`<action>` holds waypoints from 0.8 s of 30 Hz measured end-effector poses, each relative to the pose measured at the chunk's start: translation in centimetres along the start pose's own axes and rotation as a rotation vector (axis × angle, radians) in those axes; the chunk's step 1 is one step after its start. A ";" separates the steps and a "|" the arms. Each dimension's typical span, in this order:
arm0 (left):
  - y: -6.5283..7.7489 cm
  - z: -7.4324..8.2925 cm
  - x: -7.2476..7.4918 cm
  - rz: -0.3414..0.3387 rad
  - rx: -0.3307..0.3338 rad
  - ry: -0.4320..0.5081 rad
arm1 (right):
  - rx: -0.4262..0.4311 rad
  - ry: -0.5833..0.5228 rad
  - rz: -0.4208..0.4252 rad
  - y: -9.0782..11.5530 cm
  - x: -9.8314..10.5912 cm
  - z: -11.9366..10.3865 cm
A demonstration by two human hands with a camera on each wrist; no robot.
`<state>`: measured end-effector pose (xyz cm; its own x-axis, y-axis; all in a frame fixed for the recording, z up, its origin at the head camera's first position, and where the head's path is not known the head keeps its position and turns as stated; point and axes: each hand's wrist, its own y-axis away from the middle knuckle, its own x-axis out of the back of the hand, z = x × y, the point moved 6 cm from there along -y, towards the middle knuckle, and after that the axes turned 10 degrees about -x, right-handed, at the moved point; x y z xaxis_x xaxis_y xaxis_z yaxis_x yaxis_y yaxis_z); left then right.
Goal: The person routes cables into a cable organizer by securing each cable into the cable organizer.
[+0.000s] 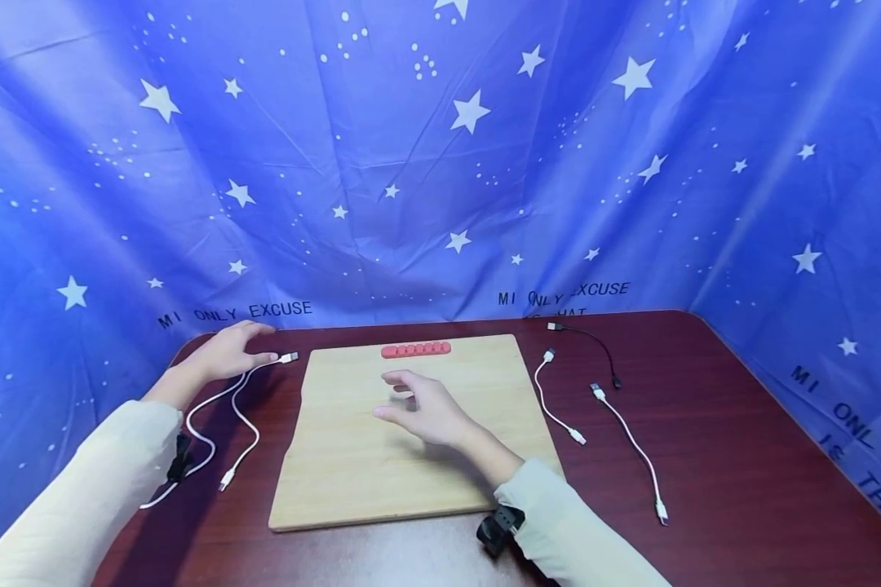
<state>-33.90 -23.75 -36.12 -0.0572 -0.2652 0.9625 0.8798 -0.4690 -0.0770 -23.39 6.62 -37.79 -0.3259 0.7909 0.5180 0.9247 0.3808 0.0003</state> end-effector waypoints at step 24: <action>-1.1 -1.0 -2.0 -0.070 0.021 0.031 | -0.045 -0.089 -0.044 -2.2 -3.4 -1.6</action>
<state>-35.16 -23.53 -38.19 -0.1337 -0.2587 0.9567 0.8830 -0.4694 -0.0035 -23.97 2.30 -38.19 -0.3803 0.8142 0.4387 0.9165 0.3955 0.0604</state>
